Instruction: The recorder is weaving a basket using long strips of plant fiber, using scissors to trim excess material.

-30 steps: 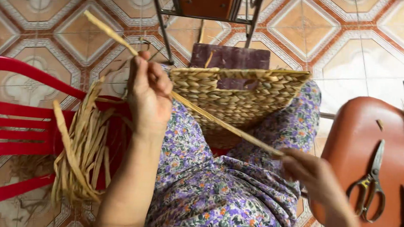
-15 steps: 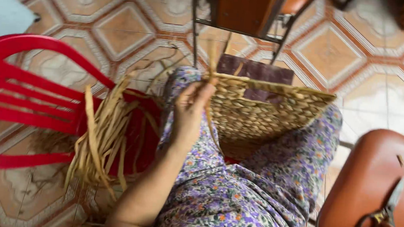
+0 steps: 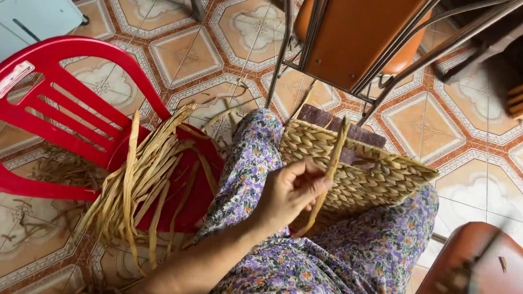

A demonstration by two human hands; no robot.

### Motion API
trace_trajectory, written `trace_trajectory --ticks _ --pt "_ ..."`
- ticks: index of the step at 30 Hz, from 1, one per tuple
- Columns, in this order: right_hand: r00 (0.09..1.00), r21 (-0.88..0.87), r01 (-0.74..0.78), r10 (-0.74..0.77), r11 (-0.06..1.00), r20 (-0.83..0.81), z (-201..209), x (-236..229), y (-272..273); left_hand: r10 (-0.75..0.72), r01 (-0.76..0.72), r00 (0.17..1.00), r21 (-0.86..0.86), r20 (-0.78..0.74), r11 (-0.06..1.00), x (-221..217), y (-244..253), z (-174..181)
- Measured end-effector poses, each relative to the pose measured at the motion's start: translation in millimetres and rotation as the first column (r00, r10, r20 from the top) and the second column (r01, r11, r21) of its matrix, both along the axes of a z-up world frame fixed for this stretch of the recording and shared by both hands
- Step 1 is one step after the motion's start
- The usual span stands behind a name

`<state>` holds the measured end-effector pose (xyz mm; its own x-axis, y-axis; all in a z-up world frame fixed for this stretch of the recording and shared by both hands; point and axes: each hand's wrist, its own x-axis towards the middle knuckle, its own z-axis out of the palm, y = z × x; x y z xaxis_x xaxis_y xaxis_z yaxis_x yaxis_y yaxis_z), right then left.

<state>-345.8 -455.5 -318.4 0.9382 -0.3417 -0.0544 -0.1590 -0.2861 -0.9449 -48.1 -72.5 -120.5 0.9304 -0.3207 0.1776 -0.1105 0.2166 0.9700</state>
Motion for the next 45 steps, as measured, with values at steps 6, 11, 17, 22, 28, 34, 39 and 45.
trace_trajectory --ticks 6,11,17,22,28,34,39,45 --pt "0.997 0.191 -0.066 0.060 0.979 0.038 215 172 181 -0.146 0.146 0.989 -0.017 -0.015 0.989 -19 -2 20" --pt "0.974 0.297 -0.217 0.185 0.930 0.132 228 202 204 -0.148 0.149 0.988 0.029 -0.048 0.988 -20 -1 28" --pt "0.975 0.300 -0.216 0.186 0.929 0.124 205 201 195 -0.154 0.154 0.988 -0.027 -0.022 0.988 -21 -2 24" --pt "0.985 0.370 -0.161 0.126 0.915 0.117 189 198 196 -0.137 0.139 0.988 0.031 -0.066 0.990 -21 2 23" --pt "0.964 0.493 -0.157 0.023 0.856 0.266 201 192 187 0.003 0.004 0.998 -0.096 0.067 0.995 15 27 34" --pt "0.969 0.562 -0.231 0.137 0.794 0.206 193 161 171 0.541 -0.432 0.817 -0.407 0.201 0.805 62 99 105" --pt "0.914 0.522 -0.368 0.403 0.770 0.050 181 161 197 0.596 -0.383 0.773 -0.588 0.218 0.712 70 114 120" --pt "0.842 0.654 -0.463 0.528 0.598 0.113 195 203 226 0.580 -0.369 0.789 -0.602 0.200 0.709 57 112 119"
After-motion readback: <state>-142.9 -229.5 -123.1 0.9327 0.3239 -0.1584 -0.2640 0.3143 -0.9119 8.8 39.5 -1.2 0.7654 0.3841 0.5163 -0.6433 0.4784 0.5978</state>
